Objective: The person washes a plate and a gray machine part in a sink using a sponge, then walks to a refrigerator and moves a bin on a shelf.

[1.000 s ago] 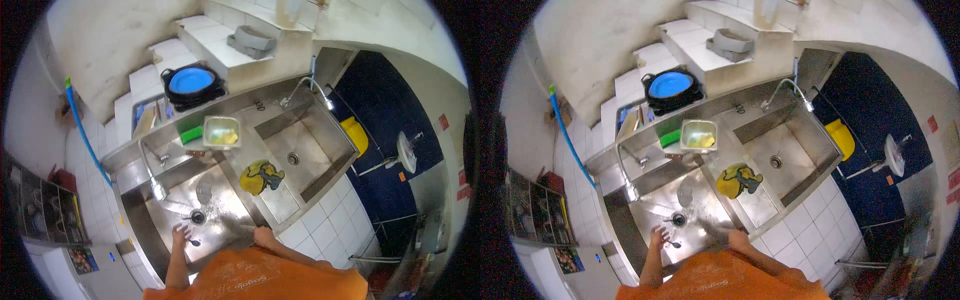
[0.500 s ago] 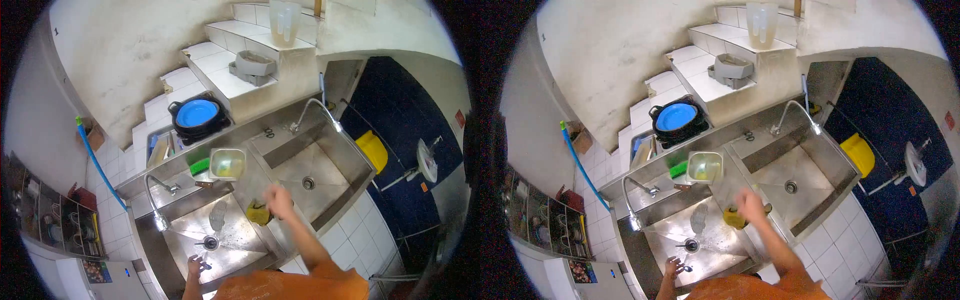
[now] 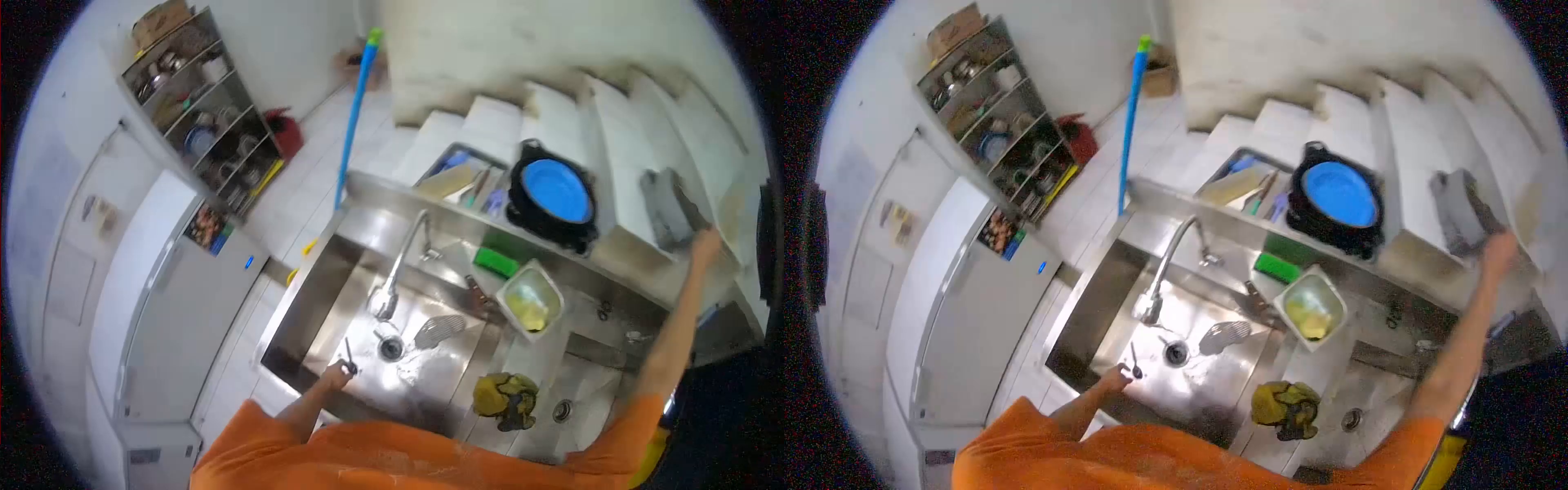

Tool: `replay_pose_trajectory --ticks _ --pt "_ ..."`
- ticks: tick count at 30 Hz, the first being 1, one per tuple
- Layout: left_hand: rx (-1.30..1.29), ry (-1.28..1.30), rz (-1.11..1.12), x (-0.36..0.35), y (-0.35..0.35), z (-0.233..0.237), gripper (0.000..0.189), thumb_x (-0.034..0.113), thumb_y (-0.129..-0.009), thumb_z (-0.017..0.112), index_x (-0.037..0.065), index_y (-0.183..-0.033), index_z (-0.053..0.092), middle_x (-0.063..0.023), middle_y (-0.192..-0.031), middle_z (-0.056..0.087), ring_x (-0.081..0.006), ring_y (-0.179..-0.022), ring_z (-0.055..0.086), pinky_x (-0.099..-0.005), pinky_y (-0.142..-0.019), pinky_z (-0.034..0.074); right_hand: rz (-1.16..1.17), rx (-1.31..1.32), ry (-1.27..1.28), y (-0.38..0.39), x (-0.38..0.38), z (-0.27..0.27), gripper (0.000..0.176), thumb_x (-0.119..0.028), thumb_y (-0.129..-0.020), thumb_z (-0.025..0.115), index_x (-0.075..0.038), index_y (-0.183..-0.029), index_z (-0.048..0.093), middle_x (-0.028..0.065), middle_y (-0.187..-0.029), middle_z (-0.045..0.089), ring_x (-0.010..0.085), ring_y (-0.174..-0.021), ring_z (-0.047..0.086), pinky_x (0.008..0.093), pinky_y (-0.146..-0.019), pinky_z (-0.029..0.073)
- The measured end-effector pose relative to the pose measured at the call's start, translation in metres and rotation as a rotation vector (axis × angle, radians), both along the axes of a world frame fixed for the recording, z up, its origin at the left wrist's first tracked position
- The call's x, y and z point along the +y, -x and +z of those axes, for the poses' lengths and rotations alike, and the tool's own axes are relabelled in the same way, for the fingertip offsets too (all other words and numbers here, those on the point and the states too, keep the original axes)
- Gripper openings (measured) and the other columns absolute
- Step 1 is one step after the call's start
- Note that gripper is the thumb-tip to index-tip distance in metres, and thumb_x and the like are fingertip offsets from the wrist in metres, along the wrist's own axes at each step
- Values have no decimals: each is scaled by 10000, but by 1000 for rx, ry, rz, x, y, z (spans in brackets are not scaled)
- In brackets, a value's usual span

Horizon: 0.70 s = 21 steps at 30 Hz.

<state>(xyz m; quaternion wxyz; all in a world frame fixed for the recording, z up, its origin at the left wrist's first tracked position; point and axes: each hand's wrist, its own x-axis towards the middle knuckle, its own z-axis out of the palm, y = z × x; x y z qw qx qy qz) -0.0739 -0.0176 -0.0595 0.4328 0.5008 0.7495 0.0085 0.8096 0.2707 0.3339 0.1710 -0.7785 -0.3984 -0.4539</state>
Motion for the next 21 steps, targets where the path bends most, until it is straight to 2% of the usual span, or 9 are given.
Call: replay_pose_trajectory --ticks 3,5,7,9,12,14,16,19,21 --pt "-167 90 144 -12 7 -24 387 243 -756 652 69 -1086 547 -161 -843 640 -290 -811 626 -376 -756 492 -169 328 215 22 -7 10 323 -180 -825 528 -10 -1096 568 224 -1111 553 357 -996 550 424 -855 449" --pt "2 10 -110 -11 -1 -11 432 256 -756 659 69 -1122 525 -188 -899 642 -317 -857 625 -384 -773 486 34 -185 59 -8 -12 -5 359 -229 -822 551 -18 -1112 569 227 -1102 556 370 -966 560 437 -845 450" --pt "-48 80 -138 -17 15 -47 448 267 -762 655 60 -1133 514 -206 -915 639 -335 -878 619 -383 -797 478 99 -266 -147 91 -42 6 351 -237 -851 559 -12 -1120 566 200 -1020 607 341 -907 594 404 -808 470" --pt "-18 103 -129 -7 6 -31 464 265 -774 644 52 -1161 501 -219 -940 631 -349 -895 610 -381 -813 471 402 345 -390 232 -85 -23 315 -193 -875 561 -2 -1125 562 159 -938 642 290 -834 609 355 -770 480" --pt "-9 179 -178 1 -11 -29 480 245 -781 640 30 -1183 489 -219 -938 633 -336 -904 613 -379 -812 473 1025 887 -598 385 -136 -152 82 -77 -852 550 -34 -814 609 65 -800 622 152 -733 586 313 -686 473" --pt "-53 99 -148 9 -6 -31 473 229 -789 637 36 -1195 489 -223 -959 630 -321 -908 621 -376 -809 476 834 1130 -162 491 -162 -222 131 -43 -763 633 -22 -888 598 81 -770 605 143 -677 570 293 -646 468" --pt "-44 89 -168 21 -20 -6 467 229 -789 641 41 -1191 495 -217 -971 629 -318 -910 622 -377 -806 478 706 1731 102 551 -168 -322 162 -92 -747 638 -36 -896 612 76 -747 617 203 -636 592 307 -590 470" --pt "-133 119 -125 34 -11 -9 455 232 -792 648 61 -1189 506 -199 -1018 620 -324 -924 618 -383 -795 484 483 1665 457 572 -162 -459 209 -143 -743 680 -25 -907 627 117 -891 639 246 -835 611 344 -734 481" --pt "-198 85 -64 23 3 -8 440 231 -806 639 70 -1194 508 -165 -1043 621 -293 -983 595 -366 -830 467 460 1304 813 567 -153 -502 348 -216 -727 686 -21 -1004 604 160 -1028 604 301 -1001 553 388 -855 445"
